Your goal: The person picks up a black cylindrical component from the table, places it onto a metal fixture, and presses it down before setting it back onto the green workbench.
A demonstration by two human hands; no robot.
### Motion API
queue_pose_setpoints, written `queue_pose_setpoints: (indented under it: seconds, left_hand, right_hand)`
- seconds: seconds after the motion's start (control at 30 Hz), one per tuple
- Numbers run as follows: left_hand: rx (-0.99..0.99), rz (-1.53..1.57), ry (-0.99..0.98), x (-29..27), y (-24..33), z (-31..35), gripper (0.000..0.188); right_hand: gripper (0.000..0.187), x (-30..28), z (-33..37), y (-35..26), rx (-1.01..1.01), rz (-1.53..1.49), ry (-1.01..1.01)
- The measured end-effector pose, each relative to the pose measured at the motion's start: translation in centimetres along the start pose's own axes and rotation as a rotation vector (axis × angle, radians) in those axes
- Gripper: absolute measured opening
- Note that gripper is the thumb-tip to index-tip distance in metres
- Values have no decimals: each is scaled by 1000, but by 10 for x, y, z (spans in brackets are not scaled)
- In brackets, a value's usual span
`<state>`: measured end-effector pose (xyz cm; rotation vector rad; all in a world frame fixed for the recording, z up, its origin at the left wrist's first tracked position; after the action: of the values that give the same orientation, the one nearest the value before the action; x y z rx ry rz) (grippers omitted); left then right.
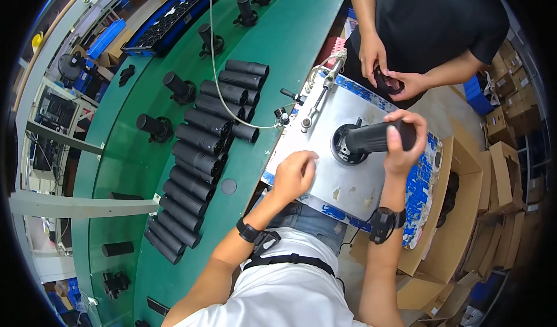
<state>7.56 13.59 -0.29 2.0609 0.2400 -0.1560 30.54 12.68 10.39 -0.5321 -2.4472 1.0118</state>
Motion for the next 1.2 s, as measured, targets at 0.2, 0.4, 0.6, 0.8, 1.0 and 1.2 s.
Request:
queue_pose_setpoints:
  seconds: [0.2, 0.4, 0.6, 0.8, 1.0, 1.2]
  left_hand:
    - [235, -61, 28, 1, 17, 4, 9]
    - [250, -157, 48, 5, 16, 3, 10]
    - [217, -157, 44, 8, 9, -1, 11]
    - [196, -147, 51, 7, 8, 2, 11]
    - [223, -152, 29, 6, 7, 6, 8]
    - [197, -126, 21, 9, 7, 4, 11]
  right_hand:
    - [36, 61, 16, 8, 39, 224, -345]
    - [35, 75, 27, 14, 127, 307, -288]
    - [32, 63, 26, 44, 188, 367, -62]
    - [37, 23, 43, 43, 25, 185, -15]
    - [32, 24, 31, 76, 303, 123, 37]
    - [41, 31, 27, 85, 421, 34, -187]
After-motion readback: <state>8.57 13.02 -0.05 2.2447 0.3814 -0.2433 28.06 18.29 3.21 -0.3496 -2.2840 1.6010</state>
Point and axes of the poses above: each hand's wrist, its own z-axis away from the middle knuckle, its own x-axis out of the palm, y = z × x, the point moved 10 cm from there along -z, towards the middle knuckle, and after that the axes turned 14 degrees about y, right-handed, at the moved point
